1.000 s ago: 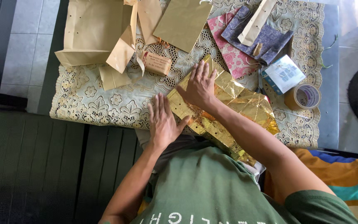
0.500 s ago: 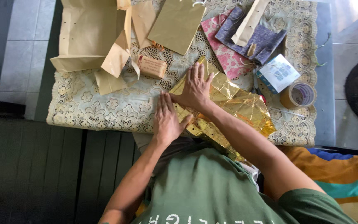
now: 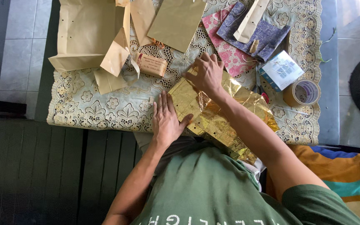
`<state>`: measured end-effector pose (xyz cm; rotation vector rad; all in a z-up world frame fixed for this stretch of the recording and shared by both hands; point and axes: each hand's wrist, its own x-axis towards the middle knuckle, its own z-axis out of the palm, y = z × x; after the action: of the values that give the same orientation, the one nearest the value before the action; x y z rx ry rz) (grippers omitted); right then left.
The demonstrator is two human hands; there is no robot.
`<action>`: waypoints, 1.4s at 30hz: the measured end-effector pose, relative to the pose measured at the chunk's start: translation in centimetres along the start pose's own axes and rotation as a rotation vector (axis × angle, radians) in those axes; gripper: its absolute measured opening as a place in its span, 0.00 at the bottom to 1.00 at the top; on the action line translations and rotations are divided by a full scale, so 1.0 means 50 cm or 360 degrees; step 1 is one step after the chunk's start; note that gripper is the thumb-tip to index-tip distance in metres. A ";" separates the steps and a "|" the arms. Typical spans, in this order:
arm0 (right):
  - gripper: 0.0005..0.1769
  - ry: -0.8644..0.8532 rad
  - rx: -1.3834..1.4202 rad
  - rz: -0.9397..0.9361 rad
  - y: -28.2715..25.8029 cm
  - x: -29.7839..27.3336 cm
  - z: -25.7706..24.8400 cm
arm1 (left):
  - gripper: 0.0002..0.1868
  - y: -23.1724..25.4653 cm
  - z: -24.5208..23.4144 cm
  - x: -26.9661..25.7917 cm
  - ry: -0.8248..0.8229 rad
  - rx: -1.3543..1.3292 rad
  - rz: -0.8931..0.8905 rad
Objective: The person sits on the floor and repeatedly folds a sheet of gold foil, then uses scissors to cut it into narrow strips. The person handles the foil and scissors directly, producing multiple cut strips by the end of the clip.
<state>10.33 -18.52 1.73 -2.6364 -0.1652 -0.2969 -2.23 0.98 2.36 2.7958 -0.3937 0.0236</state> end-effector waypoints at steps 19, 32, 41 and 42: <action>0.17 0.0182 0.0221 0.0232 0.115 0.071 0.086 | 0.60 0.005 -0.016 -0.015 0.0081 -0.0027 -0.0019; 0.06 0.0349 -0.0079 -0.0093 0.092 0.074 0.057 | 0.53 0.019 0.001 -0.008 -0.0058 0.0257 -0.0271; 0.08 -0.0178 0.0051 -0.0837 0.086 0.031 -0.013 | 0.16 -0.037 0.011 0.092 0.0054 0.0091 -0.0255; 0.08 -0.0187 0.0021 -0.0828 0.082 0.035 -0.023 | 0.13 -0.043 0.011 0.108 0.0096 0.0008 -0.0240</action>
<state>12.49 -22.58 1.29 -2.5585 -0.8924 -0.3063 3.55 1.34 1.49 2.8137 -0.1676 0.0746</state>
